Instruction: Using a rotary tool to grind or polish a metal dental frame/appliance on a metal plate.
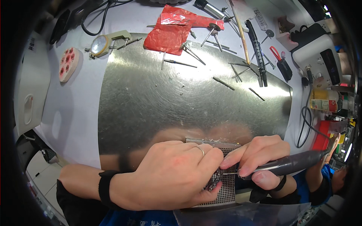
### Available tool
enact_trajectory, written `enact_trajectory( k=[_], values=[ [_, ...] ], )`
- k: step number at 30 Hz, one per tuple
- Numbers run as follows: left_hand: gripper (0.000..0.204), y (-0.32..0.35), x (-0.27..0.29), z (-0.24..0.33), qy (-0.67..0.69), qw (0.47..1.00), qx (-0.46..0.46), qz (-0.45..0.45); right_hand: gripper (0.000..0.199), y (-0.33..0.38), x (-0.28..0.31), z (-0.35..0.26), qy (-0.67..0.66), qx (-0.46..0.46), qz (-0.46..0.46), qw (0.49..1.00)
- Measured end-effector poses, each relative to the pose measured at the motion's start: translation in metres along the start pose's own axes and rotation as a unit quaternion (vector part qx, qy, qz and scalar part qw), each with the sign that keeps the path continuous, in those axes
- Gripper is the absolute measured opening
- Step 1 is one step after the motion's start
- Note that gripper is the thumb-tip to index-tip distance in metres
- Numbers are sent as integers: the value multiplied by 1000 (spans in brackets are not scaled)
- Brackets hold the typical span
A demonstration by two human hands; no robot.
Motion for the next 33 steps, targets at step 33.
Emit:
enact_trajectory(
  k=[33],
  values=[
    [35, -6, -1, 1, -23, 1000, 9, -8, 15, -8, -1, 7, 56, -20, -20, 998]
  ],
)
Point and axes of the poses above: each hand's wrist, its own y-axis away from the middle knuckle, its own x-axis out of the back of the hand, z = x × y, the point moved 10 cm from there along -y, towards the middle knuckle, and after that the axes turned 11 degrees about z, right-handed, at the moved point
